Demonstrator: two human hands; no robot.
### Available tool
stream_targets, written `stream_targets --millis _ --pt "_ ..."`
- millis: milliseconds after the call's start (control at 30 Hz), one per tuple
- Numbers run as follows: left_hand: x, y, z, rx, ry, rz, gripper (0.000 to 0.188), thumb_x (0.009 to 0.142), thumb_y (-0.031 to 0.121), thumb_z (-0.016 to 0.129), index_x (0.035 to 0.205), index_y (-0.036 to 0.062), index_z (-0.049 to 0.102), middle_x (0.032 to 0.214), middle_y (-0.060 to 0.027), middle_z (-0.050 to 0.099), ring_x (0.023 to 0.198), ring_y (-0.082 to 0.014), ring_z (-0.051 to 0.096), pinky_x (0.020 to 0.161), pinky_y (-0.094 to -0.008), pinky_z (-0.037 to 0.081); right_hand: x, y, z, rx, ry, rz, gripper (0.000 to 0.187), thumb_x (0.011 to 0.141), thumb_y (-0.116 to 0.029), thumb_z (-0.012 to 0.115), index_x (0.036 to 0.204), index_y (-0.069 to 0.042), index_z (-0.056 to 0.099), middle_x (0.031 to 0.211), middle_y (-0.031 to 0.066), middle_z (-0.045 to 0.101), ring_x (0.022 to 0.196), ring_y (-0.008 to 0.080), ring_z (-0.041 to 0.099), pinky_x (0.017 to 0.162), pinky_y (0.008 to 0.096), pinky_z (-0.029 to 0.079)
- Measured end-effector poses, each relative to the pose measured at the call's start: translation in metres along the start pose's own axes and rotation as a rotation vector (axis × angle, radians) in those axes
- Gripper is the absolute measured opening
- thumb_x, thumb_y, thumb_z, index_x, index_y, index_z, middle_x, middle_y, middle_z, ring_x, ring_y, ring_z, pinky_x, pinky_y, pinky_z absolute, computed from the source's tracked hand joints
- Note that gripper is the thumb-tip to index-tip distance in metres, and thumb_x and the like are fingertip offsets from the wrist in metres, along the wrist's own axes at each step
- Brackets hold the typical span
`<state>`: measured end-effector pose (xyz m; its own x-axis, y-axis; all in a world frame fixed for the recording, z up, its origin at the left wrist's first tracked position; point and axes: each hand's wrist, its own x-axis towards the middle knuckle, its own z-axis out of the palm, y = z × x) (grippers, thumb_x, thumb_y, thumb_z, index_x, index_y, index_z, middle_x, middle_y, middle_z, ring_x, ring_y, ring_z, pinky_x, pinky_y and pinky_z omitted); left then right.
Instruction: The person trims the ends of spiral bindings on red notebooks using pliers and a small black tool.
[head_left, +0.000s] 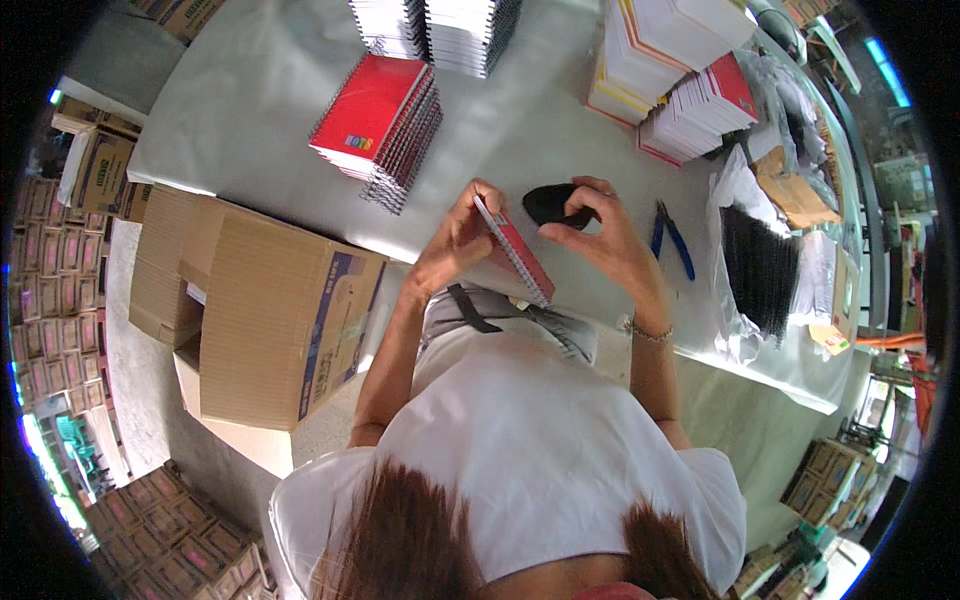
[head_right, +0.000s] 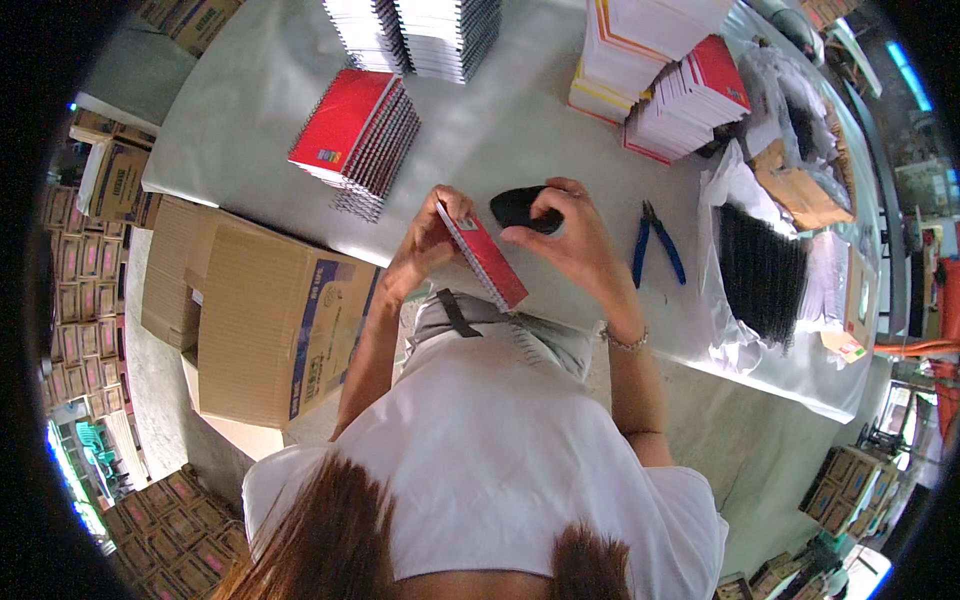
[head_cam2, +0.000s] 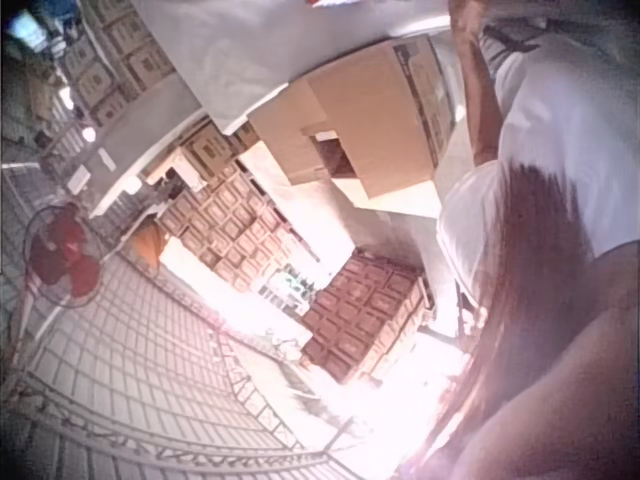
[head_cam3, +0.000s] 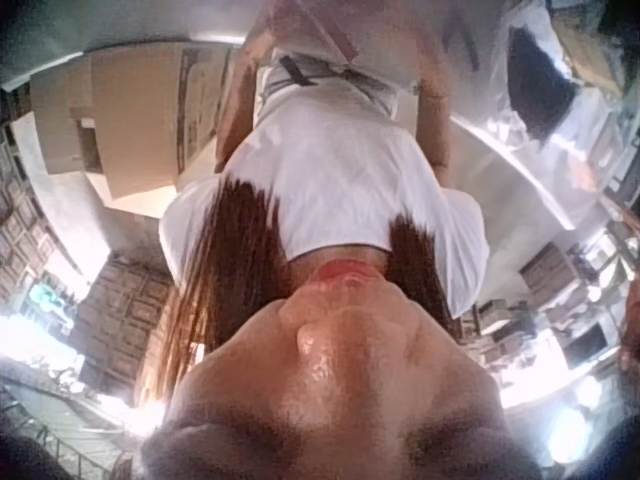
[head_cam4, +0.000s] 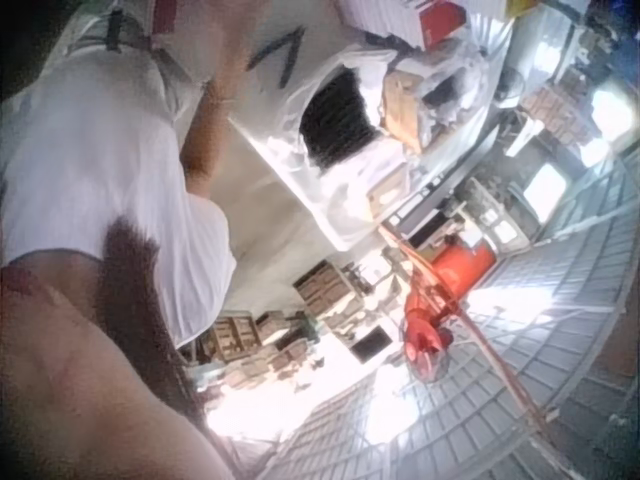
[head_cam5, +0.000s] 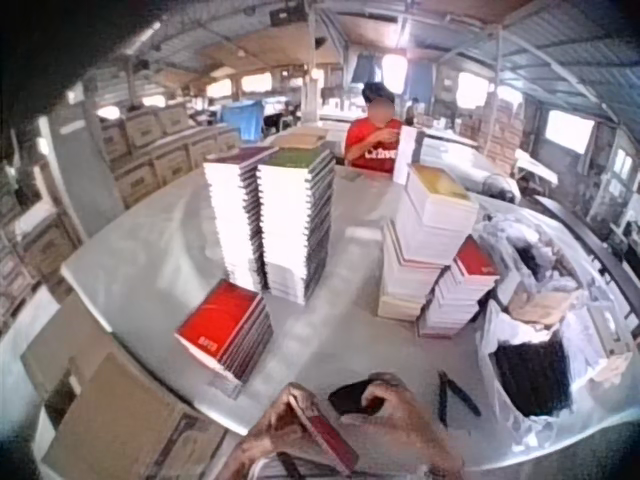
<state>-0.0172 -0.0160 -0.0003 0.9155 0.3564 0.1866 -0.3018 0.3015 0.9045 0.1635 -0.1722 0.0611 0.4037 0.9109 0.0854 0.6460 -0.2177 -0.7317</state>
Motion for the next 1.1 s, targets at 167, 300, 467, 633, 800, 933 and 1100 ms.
stream_targets --millis 167,300,467,633,800,933,1100 --pt "-0.003 -0.006 0.0 0.061 0.025 -0.035 0.049 0.071 -0.008 0.051 0.116 0.011 0.043 0.106 0.0004 0.037 0.1 -0.0101 0.041 0.093 -0.0235 0.036 -0.015 -0.018 -0.013 0.882 -0.261 -0.014 0.044 0.077 -0.035 0.086 0.088 -0.002 0.059 0.127 0.0163 0.058 0.125 0.0265 0.054 0.105 0.0372 0.043" --pt "-0.001 -0.002 0.004 0.11 0.038 -0.055 0.053 0.076 -0.006 0.054 0.125 0.0096 0.043 0.111 0.0001 0.04 0.106 -0.0101 0.043 0.095 -0.0248 0.037 -0.007 -0.018 -0.007 0.429 -0.14 0.083 0.04 0.081 -0.031 0.084 0.089 -0.002 0.058 0.132 0.0166 0.054 0.124 0.0258 0.054 0.102 0.04 0.046" --pt "0.0 0.001 0.006 0.061 0.021 -0.082 0.055 0.079 -0.005 0.055 0.131 0.0091 0.042 0.116 -0.0012 0.044 0.113 -0.0121 0.044 0.102 -0.0265 0.035 -0.01 -0.017 -0.005 0.724 -0.245 0.132 0.04 0.081 -0.032 0.084 0.09 -0.001 0.059 0.132 0.0183 0.054 0.124 0.0288 0.054 0.101 0.0413 0.047" --pt "0.003 -0.001 0.009 0.085 0.053 -0.026 0.064 0.075 -0.005 0.055 0.136 0.0105 0.042 0.111 -0.0004 0.043 0.109 -0.0114 0.044 0.101 -0.0258 0.035 -0.005 -0.021 0.004 0.235 -0.028 -0.016 0.045 0.078 -0.036 0.085 0.088 -0.001 0.061 0.13 0.0214 0.055 0.122 0.0332 0.055 0.099 0.0416 0.047" --pt "0.001 0.002 0.003 0.211 0.012 -0.092 0.077 0.07 -0.007 0.051 0.144 0.0142 0.04 0.11 -0.0015 0.039 0.109 -0.0125 0.044 0.101 -0.0253 0.032 0.001 -0.003 0.022 -0.128 0.141 -0.007 0.046 0.075 -0.039 0.086 0.088 -0.002 0.062 0.121 0.024 0.058 0.112 0.0413 0.057 0.095 0.0455 0.047" --pt "0.002 0.001 0.004 0.24 0.024 -0.089 0.083 0.069 -0.007 0.052 0.147 0.0154 0.039 0.112 -0.0028 0.038 0.11 -0.0137 0.044 0.102 -0.0251 0.031 -0.003 0.002 0.022 0.138 0.121 0.09 0.044 0.078 -0.038 0.085 0.088 -0.002 0.062 0.117 0.0187 0.06 0.108 0.0322 0.06 0.092 0.0414 0.048" --pt "0.003 0.001 0.008 0.23 0.052 -0.097 0.087 0.069 -0.007 0.053 0.151 0.0174 0.036 0.113 -0.0035 0.039 0.11 -0.015 0.044 0.103 -0.0257 0.031 -0.006 -0.017 -0.009 0.993 -0.137 0.082 0.042 0.083 -0.035 0.082 0.091 0.0 0.061 0.117 0.0117 0.06 0.107 0.0163 0.057 0.09 0.0308 0.047"
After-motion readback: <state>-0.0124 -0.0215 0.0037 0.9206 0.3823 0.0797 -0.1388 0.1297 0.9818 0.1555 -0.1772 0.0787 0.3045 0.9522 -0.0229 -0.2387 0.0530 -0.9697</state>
